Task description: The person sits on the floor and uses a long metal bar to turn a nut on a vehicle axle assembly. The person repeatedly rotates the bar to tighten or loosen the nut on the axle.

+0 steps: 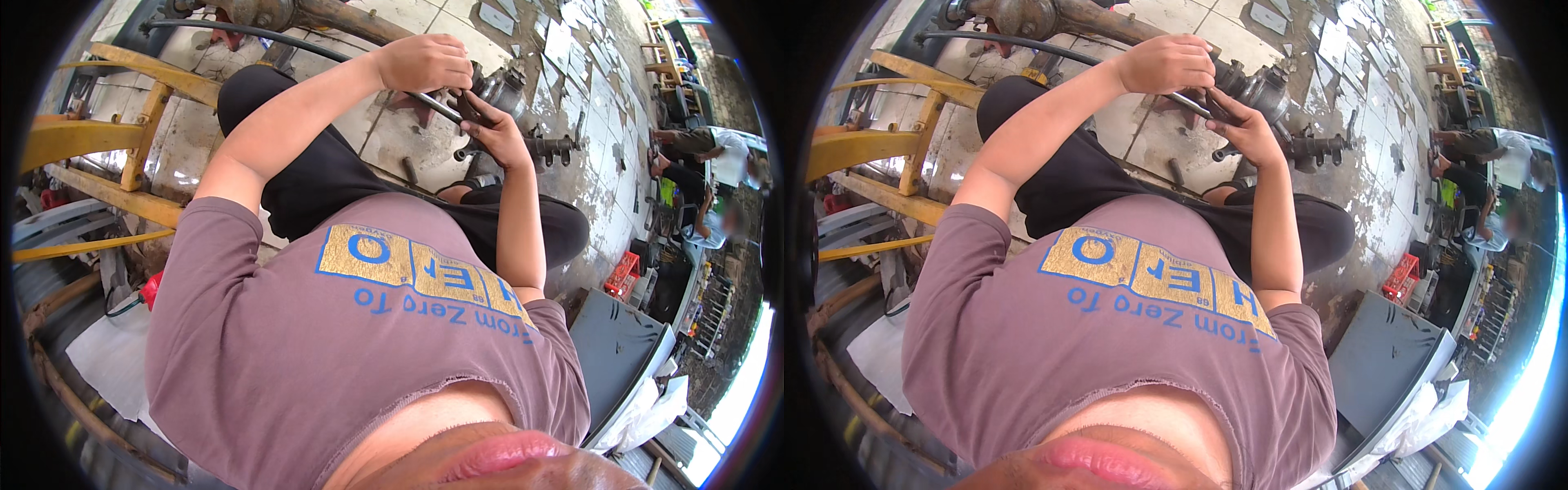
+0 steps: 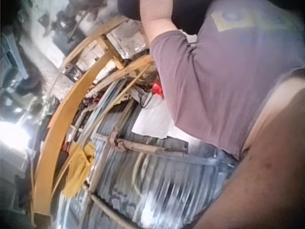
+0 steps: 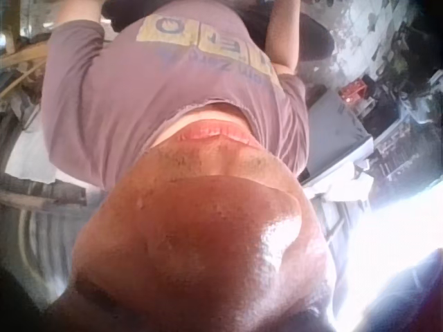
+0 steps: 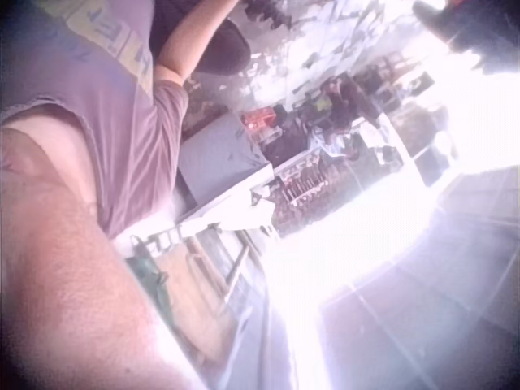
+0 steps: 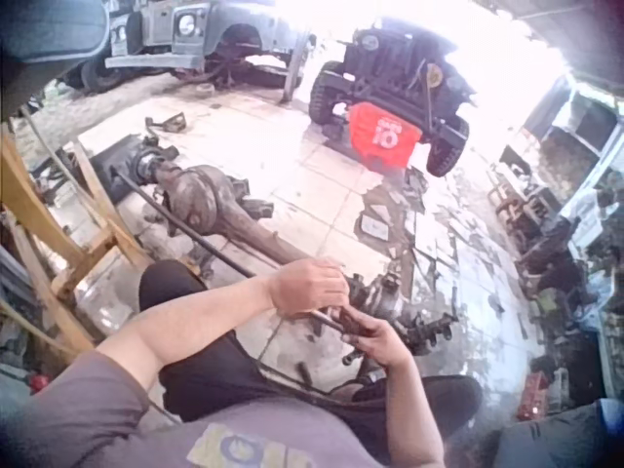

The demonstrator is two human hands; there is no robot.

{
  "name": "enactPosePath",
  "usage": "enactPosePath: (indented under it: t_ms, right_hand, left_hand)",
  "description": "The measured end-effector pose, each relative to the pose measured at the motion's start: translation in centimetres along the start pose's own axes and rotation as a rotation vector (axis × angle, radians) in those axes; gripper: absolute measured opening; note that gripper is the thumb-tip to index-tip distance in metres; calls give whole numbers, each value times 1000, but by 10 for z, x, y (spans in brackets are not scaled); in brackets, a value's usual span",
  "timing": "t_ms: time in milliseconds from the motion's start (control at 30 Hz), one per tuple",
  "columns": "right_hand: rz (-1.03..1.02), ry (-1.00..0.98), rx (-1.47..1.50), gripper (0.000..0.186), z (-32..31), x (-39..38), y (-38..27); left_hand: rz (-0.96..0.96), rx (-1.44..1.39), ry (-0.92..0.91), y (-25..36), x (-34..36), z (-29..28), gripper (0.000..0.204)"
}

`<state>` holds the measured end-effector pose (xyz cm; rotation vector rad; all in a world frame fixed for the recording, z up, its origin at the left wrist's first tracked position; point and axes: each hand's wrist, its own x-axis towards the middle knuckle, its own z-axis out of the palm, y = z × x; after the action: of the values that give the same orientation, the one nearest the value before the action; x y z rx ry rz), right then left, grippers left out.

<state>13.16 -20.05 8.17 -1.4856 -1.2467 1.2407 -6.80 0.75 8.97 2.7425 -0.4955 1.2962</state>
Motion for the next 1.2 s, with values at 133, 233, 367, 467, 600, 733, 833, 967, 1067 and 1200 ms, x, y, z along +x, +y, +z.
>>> enactPosePath:
  t_ms: [133,233,367,467,600,733,833,967,1067,1200]
  right_hand:
    - [-83,-2,285,65,25,-20,10]
    - [-55,103,484,57,47,-29,23]
    - [-163,242,388,55,65,-24,54]
    - [-198,295,339,55,84,-23,50]
    - [-128,215,431,54,84,-20,58]
    - [-182,256,297,53,83,-16,73]
    - [-220,333,-122,48,84,-8,91]
    - [-72,335,-529,48,79,-15,121]
    - [-149,429,-602,48,77,-20,128]
    - [-222,475,-506,46,80,-21,100]
  left_hand:
    - [14,-11,14,8,2,-3,17]
    - [18,-58,-10,15,3,-2,16]
    - [46,-70,-44,16,-3,-1,16]
    - [3,-83,-102,16,-11,-5,16]
    - [-32,-85,-152,13,-21,-5,21]
    - [-133,-78,-223,16,-23,-3,43]
    - [-318,-56,-388,7,-32,5,71]
    - [-542,-26,-663,-2,-70,20,93]
    - [-669,-15,-863,3,-86,25,98]
    - [-688,117,-1095,6,-117,46,93]
